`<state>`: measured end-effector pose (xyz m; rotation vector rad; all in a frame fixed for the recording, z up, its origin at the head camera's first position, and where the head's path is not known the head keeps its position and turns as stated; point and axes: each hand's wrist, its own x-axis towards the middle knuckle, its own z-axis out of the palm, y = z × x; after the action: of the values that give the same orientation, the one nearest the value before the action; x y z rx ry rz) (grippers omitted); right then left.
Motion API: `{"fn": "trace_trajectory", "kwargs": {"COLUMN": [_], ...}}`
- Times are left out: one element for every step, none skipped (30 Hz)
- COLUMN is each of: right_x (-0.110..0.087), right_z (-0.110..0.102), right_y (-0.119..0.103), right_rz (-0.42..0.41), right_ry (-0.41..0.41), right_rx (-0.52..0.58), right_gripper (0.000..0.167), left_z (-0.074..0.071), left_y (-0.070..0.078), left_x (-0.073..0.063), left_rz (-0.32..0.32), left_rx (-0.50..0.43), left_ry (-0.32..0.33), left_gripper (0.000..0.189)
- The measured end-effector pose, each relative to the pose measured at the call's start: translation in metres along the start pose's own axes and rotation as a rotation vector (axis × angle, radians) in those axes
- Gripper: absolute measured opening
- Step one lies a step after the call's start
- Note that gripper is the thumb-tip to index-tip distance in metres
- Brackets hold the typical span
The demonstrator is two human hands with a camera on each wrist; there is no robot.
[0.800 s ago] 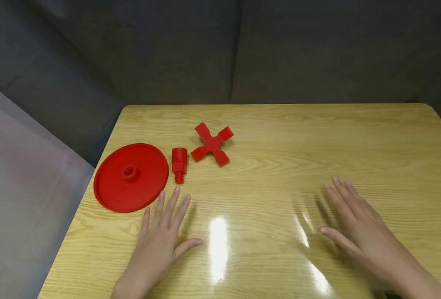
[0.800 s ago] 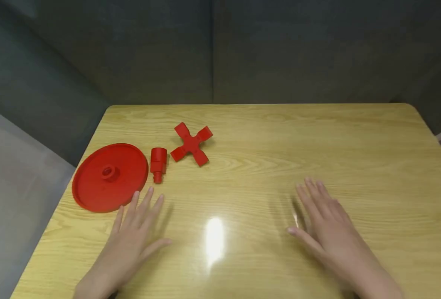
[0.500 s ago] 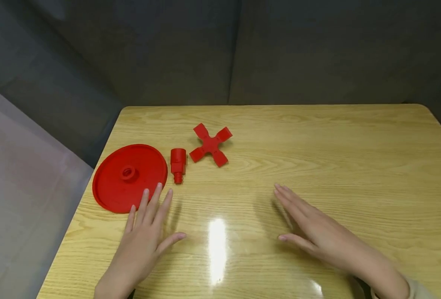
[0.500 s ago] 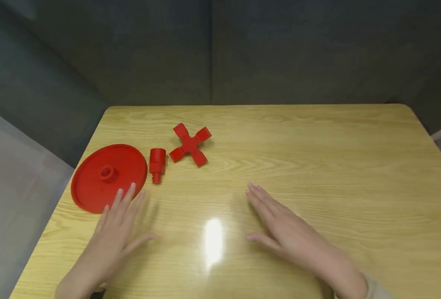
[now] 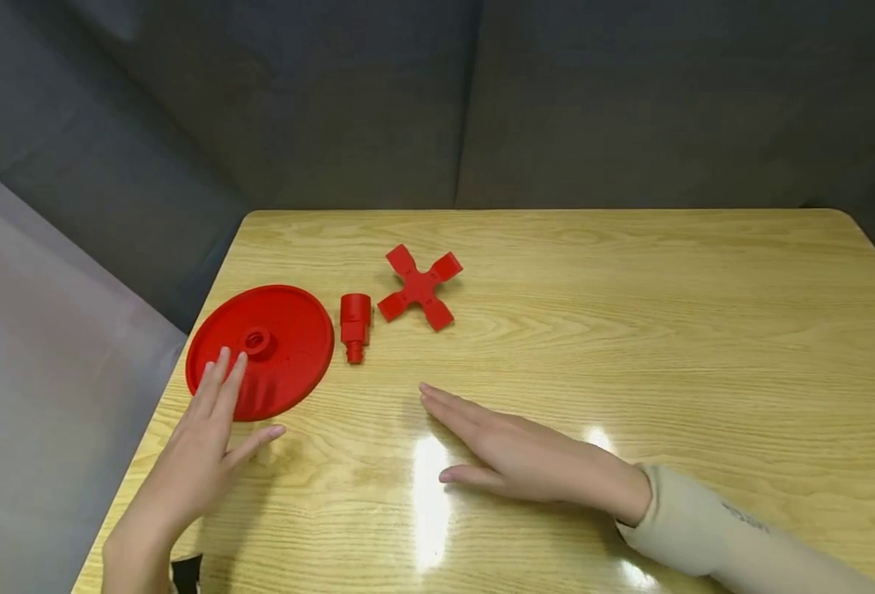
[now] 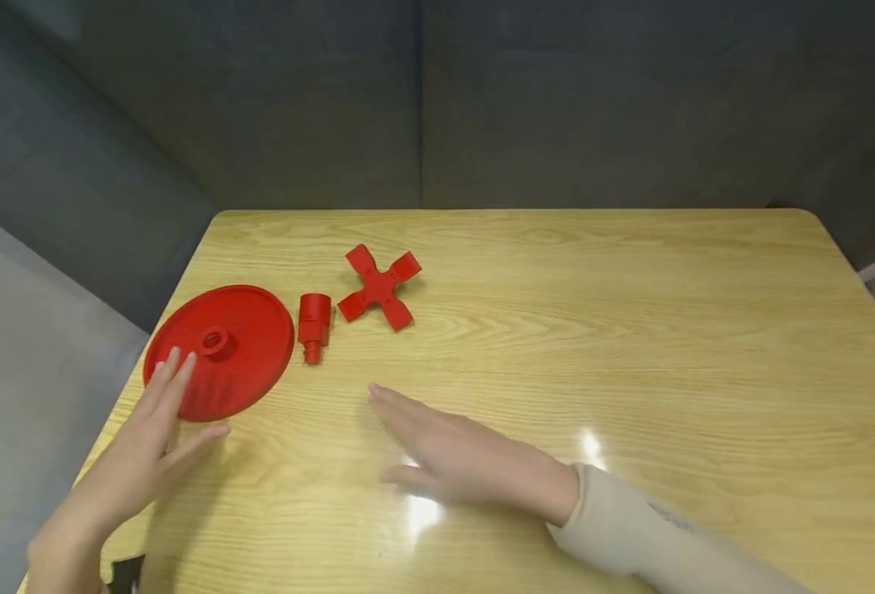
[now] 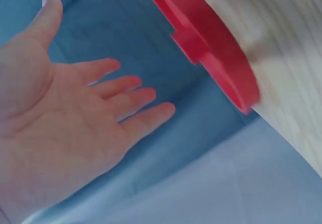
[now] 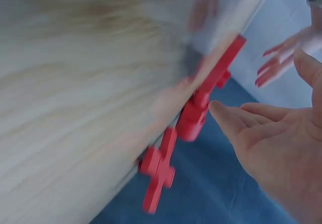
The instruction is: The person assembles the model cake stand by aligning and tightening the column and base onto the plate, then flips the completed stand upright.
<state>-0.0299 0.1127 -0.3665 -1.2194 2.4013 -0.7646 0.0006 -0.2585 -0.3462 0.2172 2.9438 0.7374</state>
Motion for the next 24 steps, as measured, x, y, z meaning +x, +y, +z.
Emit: {"fn": "trace_trajectory", "kwargs": {"right_x": [0.006,0.012,0.018,0.023,0.029,0.036,0.042,0.048,0.054,0.06,0.066,0.072,0.076,0.081,0.086,0.09,0.095,0.099,0.103,0.107,0.111,0.115,0.118,0.121], "right_z": [0.003,0.005,0.008,0.01,0.013,0.015,0.017,0.018,0.02,0.022,0.023,0.024,0.026,0.027,0.029,0.029,0.031,0.032,0.033,0.034,0.035,0.036,0.037,0.038], "right_y": [-0.001,-0.001,-0.002,-0.003,-0.004,-0.005,-0.006,-0.007,-0.008,-0.009,-0.01,-0.012,-0.013,-0.014,-0.016,-0.018,-0.019,-0.02,-0.022,-0.023,-0.025,-0.026,-0.028,-0.03], "right_rz": [-0.015,-0.031,-0.042,-0.05,-0.057,-0.064,-0.066,-0.064,-0.063,-0.062,-0.059,-0.051,-0.041,-0.034,-0.028,-0.018,-0.009,0.001,0.01,0.018,0.028,0.036,0.045,0.052], "right_ry": [-0.007,-0.014,-0.024,-0.033,-0.042,-0.051,-0.062,-0.076,-0.086,-0.096,-0.105,-0.113,-0.121,-0.127,-0.127,-0.129,-0.129,-0.128,-0.127,-0.127,-0.126,-0.127,-0.131,-0.135], "right_rx": [0.0,-0.001,0.004,0.004,0.005,0.005,0.007,0.019,0.025,0.034,0.045,0.057,0.072,0.086,0.092,0.102,0.106,0.109,0.108,0.1,0.09,0.077,0.062,0.047], "right_gripper": [0.079,0.079,0.079,0.08,0.08,0.08,0.08,0.08,0.08,0.079,0.079,0.079,0.079,0.079,0.079,0.079,0.08,0.08,0.081,0.081,0.081,0.081,0.081,0.081], "left_z": [-0.002,-0.004,-0.006,-0.007,-0.009,-0.01,-0.011,-0.012,-0.013,-0.013,-0.014,-0.015,-0.015,-0.016,-0.016,-0.016,-0.016,-0.016,-0.017,-0.017,-0.018,-0.018,-0.019,-0.02], "left_y": [-0.006,-0.012,-0.017,-0.023,-0.028,-0.034,-0.039,-0.044,-0.049,-0.053,-0.057,-0.061,-0.065,-0.068,-0.071,-0.075,-0.078,-0.081,-0.084,-0.087,-0.089,-0.092,-0.095,-0.097], "left_x": [0.001,0.002,0.003,0.004,0.005,0.006,0.007,0.008,0.009,0.011,0.012,0.014,0.015,0.017,0.018,0.019,0.02,0.022,0.023,0.024,0.025,0.026,0.027,0.027], "left_rz": [-0.006,-0.01,-0.015,-0.017,-0.014,-0.012,-0.014,-0.012,-0.01,-0.007,-0.003,-0.003,0.0,0.01,0.018,0.03,0.043,0.054,0.065,0.069,0.07,0.067,0.063,0.057], "left_rx": [-0.019,-0.035,-0.047,-0.058,-0.07,-0.084,-0.094,-0.105,-0.114,-0.123,-0.131,-0.139,-0.144,-0.152,-0.157,-0.169,-0.18,-0.192,-0.204,-0.221,-0.234,-0.245,-0.249,-0.254], "left_ry": [0.0,-0.001,-0.008,-0.011,-0.011,-0.015,-0.021,-0.027,-0.032,-0.038,-0.045,-0.056,-0.063,-0.069,-0.075,-0.081,-0.085,-0.094,-0.1,-0.112,-0.121,-0.132,-0.14,-0.144], "left_gripper": [0.098,0.098,0.098,0.098,0.098,0.097,0.098,0.099,0.1,0.102,0.103,0.105,0.107,0.109,0.11,0.111,0.112,0.113,0.113,0.114,0.115,0.115,0.116,0.117]}}
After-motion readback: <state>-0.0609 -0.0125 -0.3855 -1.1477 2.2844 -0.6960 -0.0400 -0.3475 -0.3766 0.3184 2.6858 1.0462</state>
